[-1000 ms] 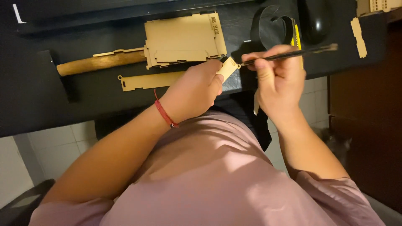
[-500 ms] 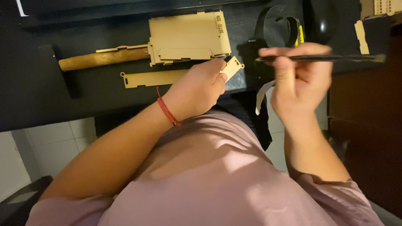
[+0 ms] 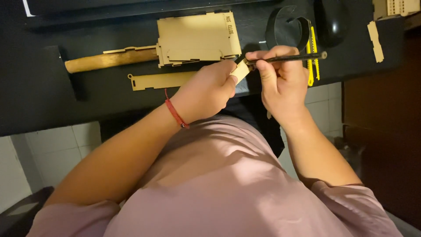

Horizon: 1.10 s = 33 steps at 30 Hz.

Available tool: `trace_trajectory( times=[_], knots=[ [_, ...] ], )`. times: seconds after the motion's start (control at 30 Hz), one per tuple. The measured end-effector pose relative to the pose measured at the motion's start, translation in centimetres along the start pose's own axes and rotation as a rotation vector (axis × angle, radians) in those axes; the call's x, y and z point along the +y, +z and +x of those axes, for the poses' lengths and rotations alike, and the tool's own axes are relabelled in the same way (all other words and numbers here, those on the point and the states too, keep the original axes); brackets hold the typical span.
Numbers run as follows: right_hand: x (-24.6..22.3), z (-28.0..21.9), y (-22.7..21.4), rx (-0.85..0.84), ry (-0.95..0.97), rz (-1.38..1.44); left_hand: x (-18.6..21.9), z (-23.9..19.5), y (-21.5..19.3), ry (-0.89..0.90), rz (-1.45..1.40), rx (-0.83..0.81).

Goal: The person assembles a wooden model kit by popping out pre-cut pieces from a laser-cut sheet. They use a small metal tool to pry out the pieces and a yellow utility knife to clean the edges. The person also uses a hammer to tap pieces into place.

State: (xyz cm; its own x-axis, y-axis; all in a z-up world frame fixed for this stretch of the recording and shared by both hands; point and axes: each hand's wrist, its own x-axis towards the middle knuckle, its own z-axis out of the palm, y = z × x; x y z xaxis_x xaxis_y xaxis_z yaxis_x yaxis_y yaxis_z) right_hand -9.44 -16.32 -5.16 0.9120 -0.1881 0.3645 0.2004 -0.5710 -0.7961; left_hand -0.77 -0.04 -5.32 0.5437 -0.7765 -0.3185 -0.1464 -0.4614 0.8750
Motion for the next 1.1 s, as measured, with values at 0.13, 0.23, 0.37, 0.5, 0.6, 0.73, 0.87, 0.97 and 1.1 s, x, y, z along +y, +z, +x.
trace_trajectory(
  times=[0.13,0.23,0.37,0.5,0.6,0.73,0.87,0.97,1.1],
  knots=[
    [-0.3,0.4,-0.6,0.026,-0.010,0.000,0.9,-0.3,-0.4,-0.058,-0.003,-0.027],
    [-0.6,0.2,-2.1,0.075,0.023,0.213,1.9,-0.9,-0.9,-0.128,-0.061,-0.057],
    [0.1,-0.4,-4.6,-0.005,-0.054,-0.050,0.8,-1.2,-0.8,0.008,-0.297,-0.033],
    [0.0,-0.2,-3.9,-0.213,-0.051,-0.260,0.3,-2.0,-0.8,0.232,-0.585,0.039],
    [-0.5,0.3,-2.3,-0.254,-0.026,-0.260,1.7,-3.3,-2.4,0.164,-0.521,0.125],
    [-0.9,0.9,-1.1,-0.311,0.052,-0.371,1.1,-3.2,-3.2,0.147,-0.427,0.112],
    [0.1,1.2,-0.1,-0.331,0.051,-0.479,0.6,-4.1,-4.1,0.119,-0.448,0.172],
    [1.1,1.3,0.6,-0.318,0.042,-0.559,1.1,-5.2,-4.9,0.124,-0.424,0.217],
    [1.8,1.1,1.1,-0.345,0.127,-0.572,1.1,-7.4,-5.2,0.035,-0.354,0.311]
  ],
)
